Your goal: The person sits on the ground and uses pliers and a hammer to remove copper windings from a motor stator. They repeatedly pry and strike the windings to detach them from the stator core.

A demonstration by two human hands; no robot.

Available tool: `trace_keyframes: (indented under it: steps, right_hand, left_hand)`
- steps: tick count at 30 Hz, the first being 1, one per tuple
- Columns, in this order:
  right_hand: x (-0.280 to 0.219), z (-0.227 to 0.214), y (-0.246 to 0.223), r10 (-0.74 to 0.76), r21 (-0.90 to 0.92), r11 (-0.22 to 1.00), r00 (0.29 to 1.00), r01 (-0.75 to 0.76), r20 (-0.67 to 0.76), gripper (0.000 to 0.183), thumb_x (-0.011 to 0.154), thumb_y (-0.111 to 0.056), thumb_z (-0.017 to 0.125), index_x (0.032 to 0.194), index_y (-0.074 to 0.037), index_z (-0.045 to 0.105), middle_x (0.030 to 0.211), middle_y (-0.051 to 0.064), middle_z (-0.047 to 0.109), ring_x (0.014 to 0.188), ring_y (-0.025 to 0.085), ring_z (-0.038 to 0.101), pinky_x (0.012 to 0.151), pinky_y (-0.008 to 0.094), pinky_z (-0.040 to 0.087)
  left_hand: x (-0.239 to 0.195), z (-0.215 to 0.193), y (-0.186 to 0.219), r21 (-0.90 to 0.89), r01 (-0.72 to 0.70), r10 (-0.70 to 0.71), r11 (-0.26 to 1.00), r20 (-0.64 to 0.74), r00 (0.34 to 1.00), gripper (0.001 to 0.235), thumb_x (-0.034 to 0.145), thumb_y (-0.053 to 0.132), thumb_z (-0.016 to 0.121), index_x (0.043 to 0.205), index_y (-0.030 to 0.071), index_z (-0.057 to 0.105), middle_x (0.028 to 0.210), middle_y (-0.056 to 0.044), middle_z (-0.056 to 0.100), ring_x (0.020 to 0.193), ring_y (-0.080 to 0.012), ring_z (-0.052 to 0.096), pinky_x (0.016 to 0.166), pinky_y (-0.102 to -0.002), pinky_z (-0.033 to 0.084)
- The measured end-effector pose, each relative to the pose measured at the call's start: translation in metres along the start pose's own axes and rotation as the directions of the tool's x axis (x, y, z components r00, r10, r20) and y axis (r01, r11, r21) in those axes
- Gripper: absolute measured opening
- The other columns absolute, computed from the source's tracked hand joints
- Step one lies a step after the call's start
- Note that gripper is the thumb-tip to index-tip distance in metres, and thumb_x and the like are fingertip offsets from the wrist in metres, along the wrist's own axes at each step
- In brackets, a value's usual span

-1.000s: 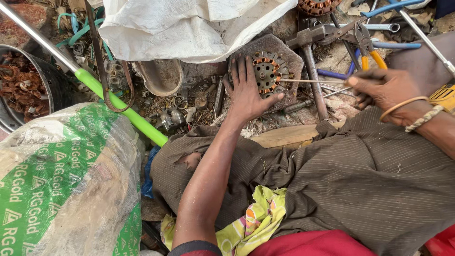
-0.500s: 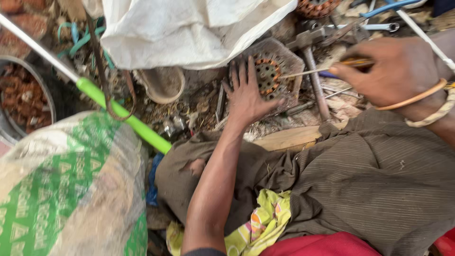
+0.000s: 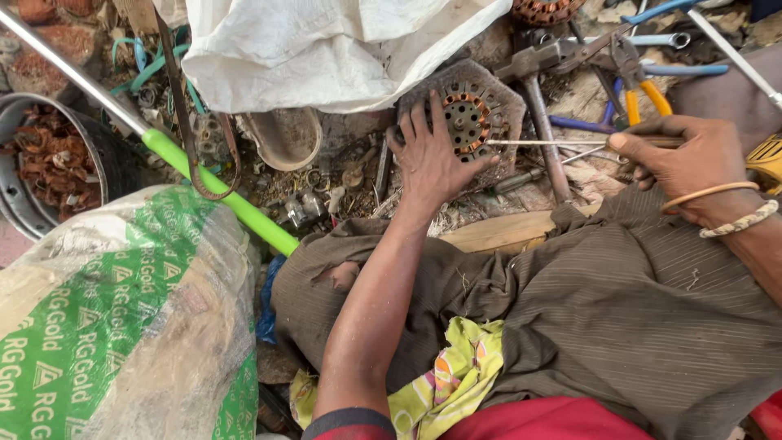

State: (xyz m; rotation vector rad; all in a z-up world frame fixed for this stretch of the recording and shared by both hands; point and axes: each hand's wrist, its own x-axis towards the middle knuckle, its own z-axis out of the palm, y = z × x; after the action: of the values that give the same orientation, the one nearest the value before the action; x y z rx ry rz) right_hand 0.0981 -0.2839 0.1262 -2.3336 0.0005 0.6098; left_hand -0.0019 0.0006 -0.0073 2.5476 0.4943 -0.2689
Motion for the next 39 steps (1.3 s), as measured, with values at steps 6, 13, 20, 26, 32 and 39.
trace_keyframes:
  steps: [6, 13, 20, 26, 32, 39]
  right_hand:
    - [0.012, 0.004, 0.027, 0.263, 0.273, 0.923, 0.962, -0.272, 0.070, 0.041, 0.095, -0.023, 0.079, 0.119, 0.008, 0.069, 0.090, 0.013, 0.072, 0.069, 0.016, 0.067, 0.059, 0.027, 0.055]
    - [0.029, 0.004, 0.040, 0.435, 0.152, 0.873, 0.880, -0.464, 0.188, 0.044, 0.089, -0.024, 0.079, 0.120, 0.004, 0.068, 0.086, 0.010, 0.070, 0.069, 0.017, 0.064, 0.060, 0.028, 0.054]
    - [0.042, 0.017, 0.040, 0.386, -0.152, 0.921, 0.895, -0.359, 0.222, 0.046, 0.092, -0.028, 0.079, 0.123, 0.006, 0.072, 0.089, 0.018, 0.070, 0.067, 0.020, 0.056, 0.058, 0.031, 0.048]
    - [0.045, 0.001, 0.052, 0.441, -0.020, 0.896, 0.881, -0.444, 0.173, 0.051, 0.091, -0.029, 0.077, 0.127, 0.006, 0.065, 0.089, 0.012, 0.069, 0.068, 0.017, 0.058, 0.060, 0.030, 0.051]
    - [0.047, 0.009, 0.056, 0.387, -0.010, 0.919, 0.896, -0.394, 0.220, 0.047, 0.094, -0.029, 0.076, 0.122, 0.007, 0.067, 0.088, 0.011, 0.068, 0.067, 0.015, 0.058, 0.061, 0.030, 0.051]
    - [0.047, 0.021, 0.062, 0.417, -0.006, 0.905, 0.882, -0.426, 0.218, 0.043, 0.094, -0.030, 0.077, 0.120, 0.003, 0.070, 0.085, 0.007, 0.065, 0.066, 0.015, 0.058, 0.058, 0.030, 0.052]
  left_hand:
    - [0.002, 0.006, -0.011, -0.021, -0.034, 0.036, 0.999, 0.057, 0.998, 0.149, 0.063, 0.095, 0.065, 0.162, 0.008, -0.003, 0.170, -0.025, 0.000, 0.158, -0.0417, -0.004, 0.116, -0.079, 0.004]
    - [0.004, 0.019, -0.015, -0.006, -0.063, 0.063, 0.998, 0.002, 0.998, 0.146, 0.067, 0.097, 0.060, 0.162, 0.007, -0.005, 0.170, -0.025, -0.002, 0.157, -0.0413, -0.005, 0.115, -0.081, 0.005]
    - [0.004, 0.022, -0.018, -0.004, -0.084, 0.084, 0.996, -0.008, 0.996, 0.146, 0.067, 0.099, 0.057, 0.162, 0.007, -0.005, 0.171, -0.024, -0.001, 0.158, -0.0417, -0.003, 0.115, -0.082, 0.007]
    - [0.003, 0.022, -0.017, -0.016, -0.075, 0.075, 0.997, -0.002, 0.997, 0.145, 0.068, 0.098, 0.056, 0.163, 0.006, -0.007, 0.171, -0.024, -0.002, 0.158, -0.0419, -0.003, 0.113, -0.082, 0.008]
    - [0.003, 0.023, -0.018, 0.004, -0.100, 0.100, 0.995, -0.054, 0.994, 0.146, 0.067, 0.098, 0.057, 0.161, 0.005, -0.007, 0.170, -0.024, -0.002, 0.157, -0.0420, -0.003, 0.113, -0.083, 0.010]
    - [0.003, 0.021, -0.018, 0.029, -0.089, 0.088, 0.996, 0.014, 0.996, 0.144, 0.069, 0.098, 0.053, 0.162, 0.005, -0.006, 0.170, -0.024, -0.005, 0.157, -0.0432, -0.005, 0.112, -0.084, 0.008]
